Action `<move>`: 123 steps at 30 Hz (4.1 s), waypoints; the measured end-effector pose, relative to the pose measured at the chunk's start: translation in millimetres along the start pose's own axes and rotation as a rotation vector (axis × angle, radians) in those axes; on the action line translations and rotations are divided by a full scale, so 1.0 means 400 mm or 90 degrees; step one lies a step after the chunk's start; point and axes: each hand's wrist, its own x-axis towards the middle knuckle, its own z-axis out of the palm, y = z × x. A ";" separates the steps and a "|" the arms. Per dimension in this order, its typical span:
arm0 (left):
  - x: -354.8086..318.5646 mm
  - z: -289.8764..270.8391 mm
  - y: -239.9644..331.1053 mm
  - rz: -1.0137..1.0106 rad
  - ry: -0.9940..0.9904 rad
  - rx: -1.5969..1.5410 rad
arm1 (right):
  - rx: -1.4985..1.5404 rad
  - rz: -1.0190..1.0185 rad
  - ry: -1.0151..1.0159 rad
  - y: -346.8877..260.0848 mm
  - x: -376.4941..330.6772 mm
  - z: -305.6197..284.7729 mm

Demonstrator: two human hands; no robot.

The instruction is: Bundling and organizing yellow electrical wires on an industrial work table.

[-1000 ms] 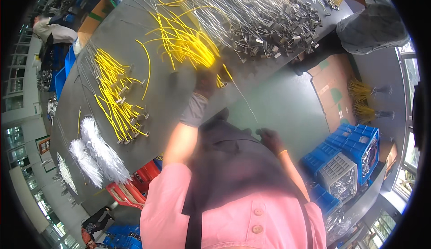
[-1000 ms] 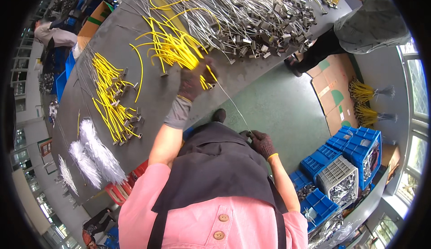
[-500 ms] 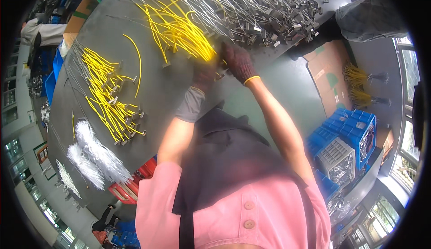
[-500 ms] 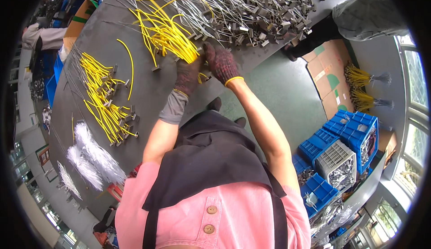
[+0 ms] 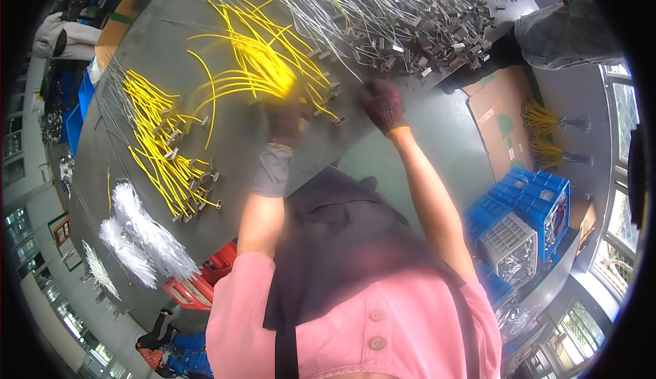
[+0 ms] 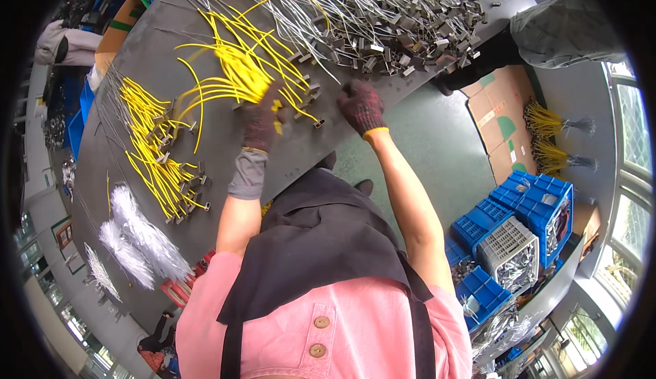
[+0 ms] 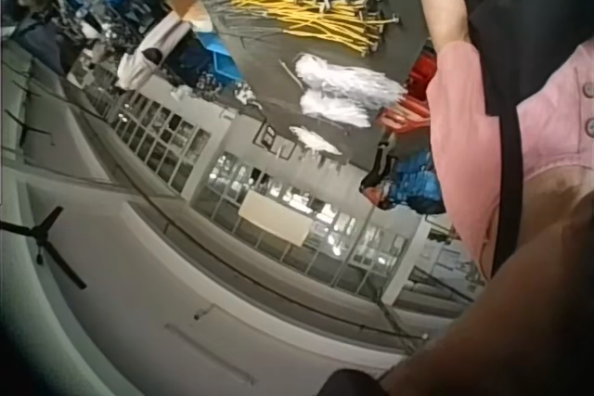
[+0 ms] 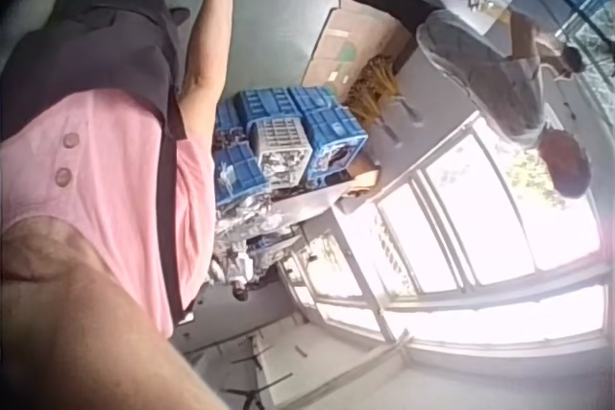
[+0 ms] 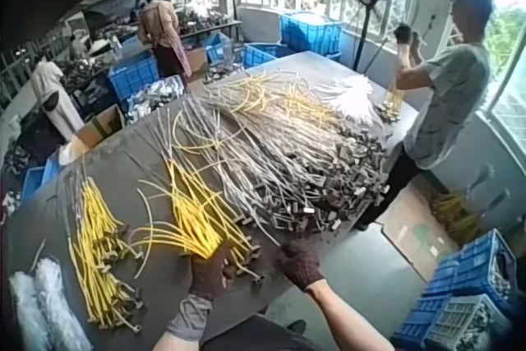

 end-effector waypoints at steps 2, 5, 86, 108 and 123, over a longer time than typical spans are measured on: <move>-0.024 0.079 -0.030 -0.170 -0.075 -0.069 | 0.076 -0.020 0.021 0.035 -0.066 -0.019; -0.064 0.209 -0.051 -0.371 -0.237 -0.220 | 0.232 0.002 -0.024 0.122 -0.197 -0.099; -0.028 0.164 -0.185 0.058 0.015 0.166 | 0.551 0.316 -0.183 -0.185 0.001 -0.032; 0.051 -0.200 0.068 0.137 0.104 0.027 | -0.346 -0.050 -0.107 -0.070 0.070 0.026; -0.073 0.302 -0.245 0.044 0.037 0.182 | -0.260 -0.057 -0.127 -0.018 -0.062 -0.062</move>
